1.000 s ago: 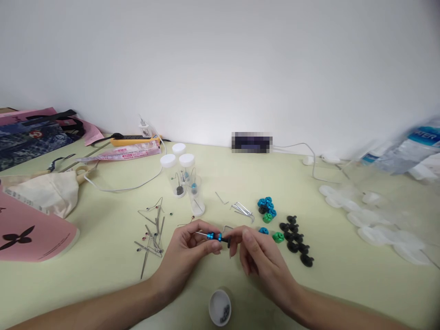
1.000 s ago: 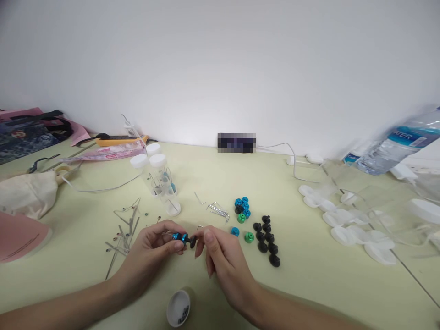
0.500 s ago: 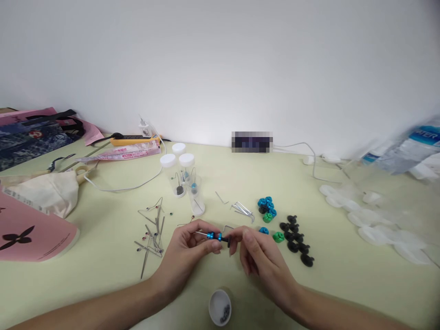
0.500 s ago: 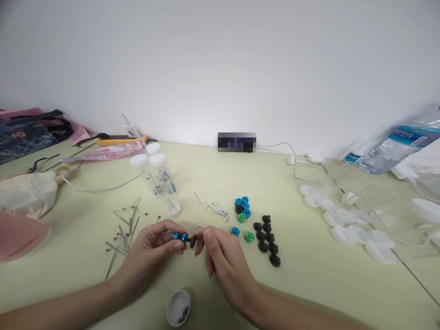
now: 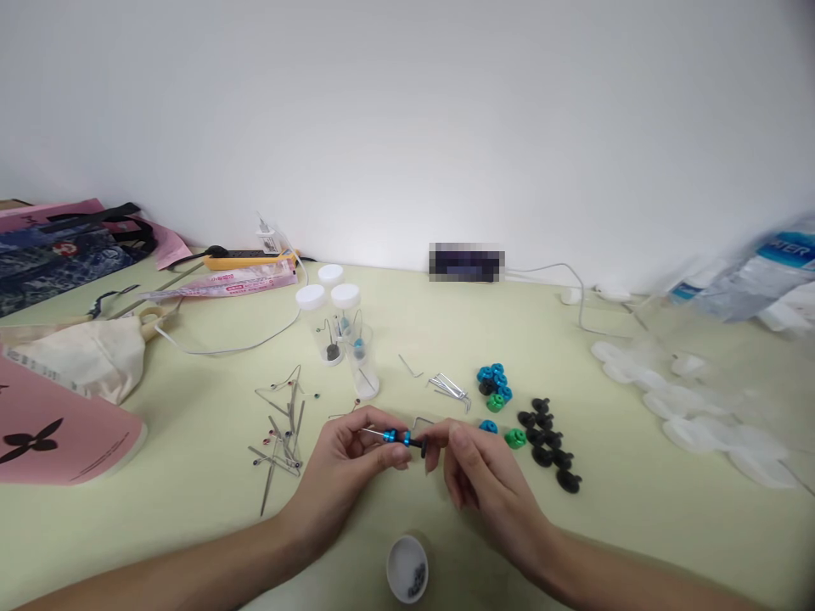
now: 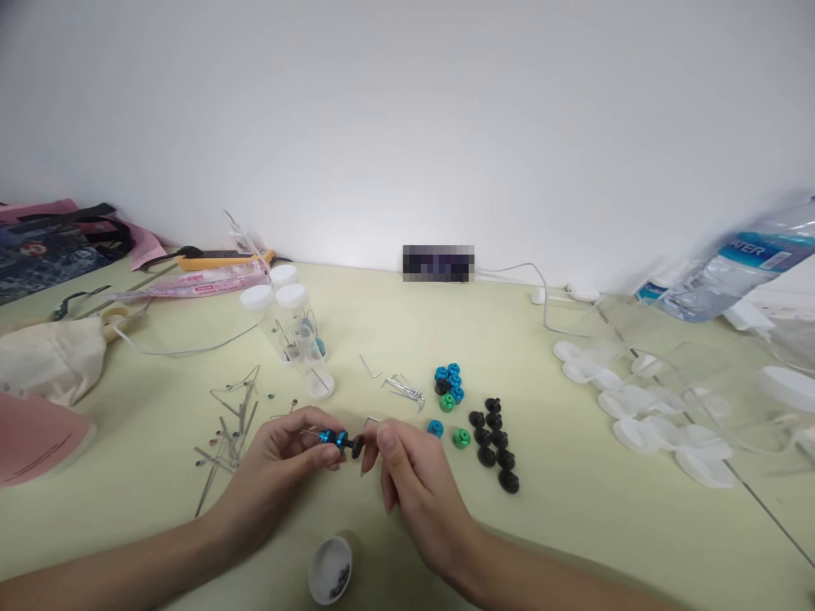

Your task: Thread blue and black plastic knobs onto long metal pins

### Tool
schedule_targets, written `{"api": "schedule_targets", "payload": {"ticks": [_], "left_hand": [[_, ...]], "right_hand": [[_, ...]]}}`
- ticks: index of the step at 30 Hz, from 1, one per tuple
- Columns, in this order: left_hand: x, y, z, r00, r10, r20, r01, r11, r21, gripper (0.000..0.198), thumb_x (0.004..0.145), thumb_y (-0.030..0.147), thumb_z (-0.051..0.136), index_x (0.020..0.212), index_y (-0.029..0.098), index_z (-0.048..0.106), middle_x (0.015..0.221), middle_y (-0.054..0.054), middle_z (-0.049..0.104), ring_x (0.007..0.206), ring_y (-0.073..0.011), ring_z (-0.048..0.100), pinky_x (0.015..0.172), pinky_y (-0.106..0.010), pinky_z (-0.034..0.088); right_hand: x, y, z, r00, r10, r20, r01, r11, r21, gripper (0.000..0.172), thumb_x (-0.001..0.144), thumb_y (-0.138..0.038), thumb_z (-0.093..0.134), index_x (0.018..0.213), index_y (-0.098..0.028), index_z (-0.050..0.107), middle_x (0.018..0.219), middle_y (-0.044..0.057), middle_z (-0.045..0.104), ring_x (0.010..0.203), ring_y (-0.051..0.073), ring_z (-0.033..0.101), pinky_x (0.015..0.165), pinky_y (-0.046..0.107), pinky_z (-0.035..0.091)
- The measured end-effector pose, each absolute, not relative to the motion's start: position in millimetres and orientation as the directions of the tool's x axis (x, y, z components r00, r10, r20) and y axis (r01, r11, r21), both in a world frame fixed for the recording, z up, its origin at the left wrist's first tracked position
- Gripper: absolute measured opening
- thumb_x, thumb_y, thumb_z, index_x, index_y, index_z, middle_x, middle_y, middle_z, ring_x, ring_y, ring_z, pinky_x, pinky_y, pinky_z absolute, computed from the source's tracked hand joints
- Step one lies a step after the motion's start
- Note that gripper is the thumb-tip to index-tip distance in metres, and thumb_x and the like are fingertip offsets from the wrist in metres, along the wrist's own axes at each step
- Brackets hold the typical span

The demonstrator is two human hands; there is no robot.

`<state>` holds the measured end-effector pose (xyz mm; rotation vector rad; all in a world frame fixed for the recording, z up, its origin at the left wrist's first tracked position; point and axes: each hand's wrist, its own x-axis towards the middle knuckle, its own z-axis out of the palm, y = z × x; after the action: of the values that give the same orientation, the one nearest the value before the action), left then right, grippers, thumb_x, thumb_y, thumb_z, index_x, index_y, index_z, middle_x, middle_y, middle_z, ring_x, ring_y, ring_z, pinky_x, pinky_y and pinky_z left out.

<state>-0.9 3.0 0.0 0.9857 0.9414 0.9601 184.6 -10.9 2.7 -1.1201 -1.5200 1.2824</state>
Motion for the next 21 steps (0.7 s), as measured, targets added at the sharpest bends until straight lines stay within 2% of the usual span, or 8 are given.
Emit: {"api": "schedule_targets", "payload": {"ticks": [5,8,12,17,21], "left_hand": [[-1.2,3.3,-0.5,0.287,0.94,-0.183,-0.198,0.245,0.949,0.018,0.072,0.024,0.076,0.086,0.017,0.067,0.072,-0.001,0.07,0.067,-0.0094,0.06,0.065,-0.019,0.043],[-1.1,3.3,0.1,0.285,0.94,-0.189,-0.201,0.251,0.947,0.019,0.072,0.024,0.076,0.086,0.017,0.067,0.071,-0.001,0.07,0.066,-0.0093,0.06,0.065,-0.019,0.043],[-0.4,3.5,1.9,0.289,0.937,-0.197,-0.209,0.262,0.942,0.018,0.071,0.024,0.076,0.085,0.017,0.067,0.071,-0.001,0.069,0.066,-0.0093,0.06,0.064,-0.019,0.043],[-0.2,3.7,1.2,0.281,0.941,-0.19,-0.207,0.253,0.945,0.019,0.071,0.024,0.077,0.085,0.017,0.067,0.071,-0.001,0.07,0.067,-0.0104,0.06,0.065,-0.02,0.043],[-0.3,3.7,-0.1,0.28,0.942,-0.185,-0.2,0.246,0.949,0.018,0.072,0.024,0.076,0.086,0.017,0.067,0.071,-0.002,0.07,0.067,-0.0105,0.06,0.065,-0.02,0.043]], "right_hand": [[184.5,-11.6,1.9,-0.241,0.97,0.04,0.105,0.067,-0.992,0.041,0.099,-0.044,0.033,0.085,-0.016,0.059,0.058,-0.002,0.052,0.046,0.007,0.04,0.047,0.02,0.032],[184.2,-11.5,1.4,-0.251,0.967,0.041,0.113,0.071,-0.991,0.043,0.099,-0.044,0.033,0.081,-0.015,0.059,0.055,-0.002,0.051,0.046,0.007,0.04,0.047,0.02,0.032],[184.1,-11.6,1.8,-0.238,0.971,0.037,0.083,0.058,-0.995,0.039,0.099,-0.043,0.033,0.093,-0.016,0.06,0.063,-0.002,0.054,0.045,0.006,0.039,0.046,0.021,0.032],[184.6,-11.5,2.1,-0.25,0.967,0.048,0.109,0.077,-0.991,0.043,0.099,-0.044,0.034,0.083,-0.015,0.061,0.053,-0.003,0.05,0.045,0.007,0.04,0.048,0.021,0.033],[184.6,-10.2,1.7,-0.237,0.971,0.042,0.103,0.069,-0.992,0.04,0.099,-0.044,0.034,0.093,-0.015,0.061,0.059,-0.002,0.053,0.045,0.007,0.041,0.046,0.02,0.032]]}}
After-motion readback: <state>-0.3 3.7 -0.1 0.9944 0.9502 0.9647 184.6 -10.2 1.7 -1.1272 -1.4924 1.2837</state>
